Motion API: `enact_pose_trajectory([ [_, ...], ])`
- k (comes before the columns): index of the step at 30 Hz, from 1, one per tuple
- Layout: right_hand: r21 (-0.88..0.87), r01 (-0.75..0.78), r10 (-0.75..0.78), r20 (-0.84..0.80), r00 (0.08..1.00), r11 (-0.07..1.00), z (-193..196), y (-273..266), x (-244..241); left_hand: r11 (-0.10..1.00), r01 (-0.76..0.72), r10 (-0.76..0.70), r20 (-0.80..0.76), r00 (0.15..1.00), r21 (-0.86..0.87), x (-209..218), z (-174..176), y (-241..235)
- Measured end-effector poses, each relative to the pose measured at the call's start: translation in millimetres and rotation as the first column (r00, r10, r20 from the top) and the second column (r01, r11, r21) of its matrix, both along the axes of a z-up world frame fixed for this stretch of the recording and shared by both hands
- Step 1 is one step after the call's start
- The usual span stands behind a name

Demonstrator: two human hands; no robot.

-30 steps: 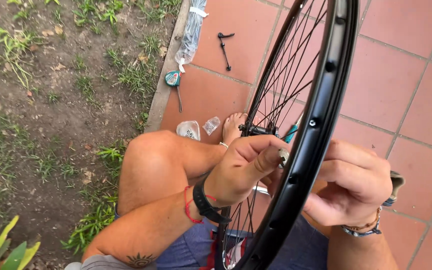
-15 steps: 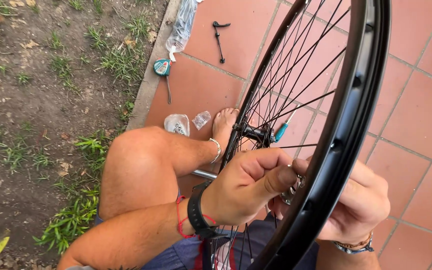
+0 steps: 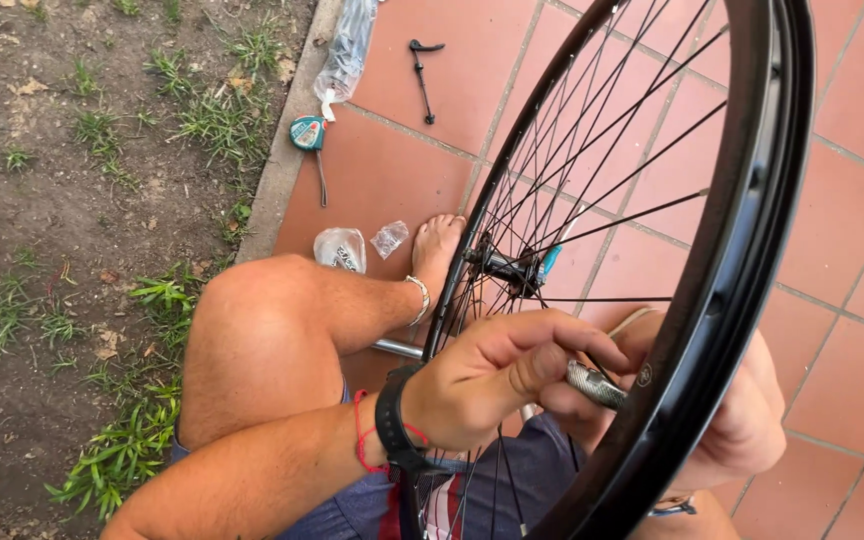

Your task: The person is sitting on a tiled floor, working on a bicycle wheel. They use a small metal tool to tighten the spokes of the wheel, rotating the wheel to access different sections.

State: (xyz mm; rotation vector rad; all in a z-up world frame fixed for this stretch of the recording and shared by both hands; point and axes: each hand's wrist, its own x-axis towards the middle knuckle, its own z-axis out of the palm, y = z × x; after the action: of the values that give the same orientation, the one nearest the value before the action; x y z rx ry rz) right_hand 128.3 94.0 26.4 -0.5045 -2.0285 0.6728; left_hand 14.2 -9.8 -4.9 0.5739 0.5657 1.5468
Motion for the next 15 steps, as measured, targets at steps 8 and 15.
enact_pose_trajectory([
  [8,-0.048,-0.185,0.188,0.066,0.98,0.981,22,5,-4,0.969,-0.089,0.104,0.05,0.993,-0.231,0,18,8],
  [15,-0.351,-0.419,0.382,-0.172,0.908,0.838,19,0,-7,0.927,-0.183,0.146,-0.135,0.98,-0.328,-15,35,13],
])
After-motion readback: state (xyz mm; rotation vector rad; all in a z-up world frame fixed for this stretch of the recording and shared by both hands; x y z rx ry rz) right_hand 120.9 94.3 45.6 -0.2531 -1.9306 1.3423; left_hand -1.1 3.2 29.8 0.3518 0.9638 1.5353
